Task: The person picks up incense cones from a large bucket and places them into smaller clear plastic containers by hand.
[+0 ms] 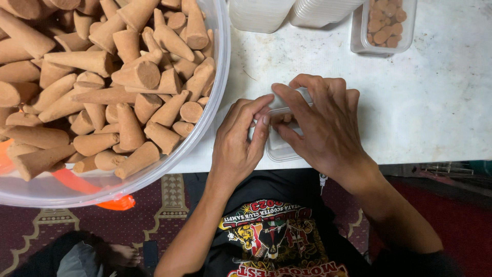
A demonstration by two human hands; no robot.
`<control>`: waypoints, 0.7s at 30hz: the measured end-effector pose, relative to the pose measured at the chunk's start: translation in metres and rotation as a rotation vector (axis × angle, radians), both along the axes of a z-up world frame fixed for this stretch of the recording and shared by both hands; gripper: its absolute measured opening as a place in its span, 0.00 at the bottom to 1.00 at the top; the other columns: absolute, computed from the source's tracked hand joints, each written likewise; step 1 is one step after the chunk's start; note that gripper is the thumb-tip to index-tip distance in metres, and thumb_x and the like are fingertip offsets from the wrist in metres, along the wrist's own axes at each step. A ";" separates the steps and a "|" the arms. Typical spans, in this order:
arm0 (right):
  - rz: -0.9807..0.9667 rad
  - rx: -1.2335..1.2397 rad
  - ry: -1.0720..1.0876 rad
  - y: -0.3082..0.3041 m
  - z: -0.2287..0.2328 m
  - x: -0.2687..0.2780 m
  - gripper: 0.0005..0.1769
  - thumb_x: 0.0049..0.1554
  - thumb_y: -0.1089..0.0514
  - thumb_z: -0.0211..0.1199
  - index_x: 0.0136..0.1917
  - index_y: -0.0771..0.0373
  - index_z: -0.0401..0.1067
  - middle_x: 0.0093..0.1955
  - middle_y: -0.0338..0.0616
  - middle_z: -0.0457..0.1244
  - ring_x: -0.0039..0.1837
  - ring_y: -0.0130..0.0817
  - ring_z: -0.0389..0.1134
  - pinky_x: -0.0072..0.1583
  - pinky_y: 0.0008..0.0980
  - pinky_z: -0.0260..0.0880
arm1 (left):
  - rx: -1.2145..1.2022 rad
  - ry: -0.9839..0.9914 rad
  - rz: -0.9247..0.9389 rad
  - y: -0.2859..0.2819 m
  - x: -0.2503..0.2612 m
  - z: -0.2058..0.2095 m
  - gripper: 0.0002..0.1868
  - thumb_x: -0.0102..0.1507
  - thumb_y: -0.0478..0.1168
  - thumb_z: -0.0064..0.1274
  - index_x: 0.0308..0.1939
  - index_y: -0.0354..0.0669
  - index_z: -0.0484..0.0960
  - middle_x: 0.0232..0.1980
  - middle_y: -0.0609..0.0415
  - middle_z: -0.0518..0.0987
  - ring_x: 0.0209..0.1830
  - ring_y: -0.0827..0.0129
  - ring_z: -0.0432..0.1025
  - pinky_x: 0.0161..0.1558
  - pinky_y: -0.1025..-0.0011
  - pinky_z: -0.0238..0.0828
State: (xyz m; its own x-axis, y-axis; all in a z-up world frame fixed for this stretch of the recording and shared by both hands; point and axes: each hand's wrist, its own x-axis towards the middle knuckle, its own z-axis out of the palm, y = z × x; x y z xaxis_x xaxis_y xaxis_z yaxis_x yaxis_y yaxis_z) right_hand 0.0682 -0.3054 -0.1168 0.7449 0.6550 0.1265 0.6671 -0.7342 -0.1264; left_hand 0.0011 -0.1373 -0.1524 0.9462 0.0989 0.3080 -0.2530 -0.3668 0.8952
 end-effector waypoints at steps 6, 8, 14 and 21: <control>0.009 0.022 0.040 0.000 0.000 0.001 0.32 0.56 0.46 0.70 0.71 0.41 0.64 0.67 0.36 0.58 0.60 0.49 0.57 0.50 0.47 0.53 | 0.013 -0.003 0.002 0.000 0.000 0.000 0.14 0.74 0.36 0.41 0.63 0.39 0.72 0.47 0.49 0.76 0.49 0.63 0.73 0.50 0.69 0.71; 0.002 0.018 0.063 -0.005 0.002 0.002 0.34 0.55 0.45 0.71 0.71 0.42 0.64 0.67 0.36 0.58 0.60 0.50 0.57 0.50 0.48 0.53 | 0.011 -0.004 0.002 0.000 0.000 0.000 0.14 0.74 0.36 0.41 0.63 0.38 0.72 0.47 0.49 0.76 0.49 0.63 0.73 0.50 0.69 0.72; -0.039 0.020 0.090 -0.006 0.001 0.005 0.35 0.54 0.43 0.71 0.71 0.43 0.64 0.69 0.38 0.59 0.59 0.52 0.57 0.51 0.49 0.52 | 0.028 -0.001 0.010 -0.001 0.000 -0.001 0.14 0.75 0.38 0.40 0.62 0.39 0.73 0.49 0.49 0.77 0.49 0.62 0.73 0.49 0.69 0.71; -0.023 0.019 0.082 0.003 0.000 0.003 0.33 0.55 0.40 0.69 0.71 0.41 0.65 0.68 0.36 0.59 0.59 0.48 0.57 0.51 0.47 0.51 | -0.001 0.016 -0.002 -0.001 0.000 0.000 0.15 0.74 0.37 0.40 0.63 0.39 0.73 0.49 0.48 0.76 0.50 0.63 0.74 0.50 0.70 0.73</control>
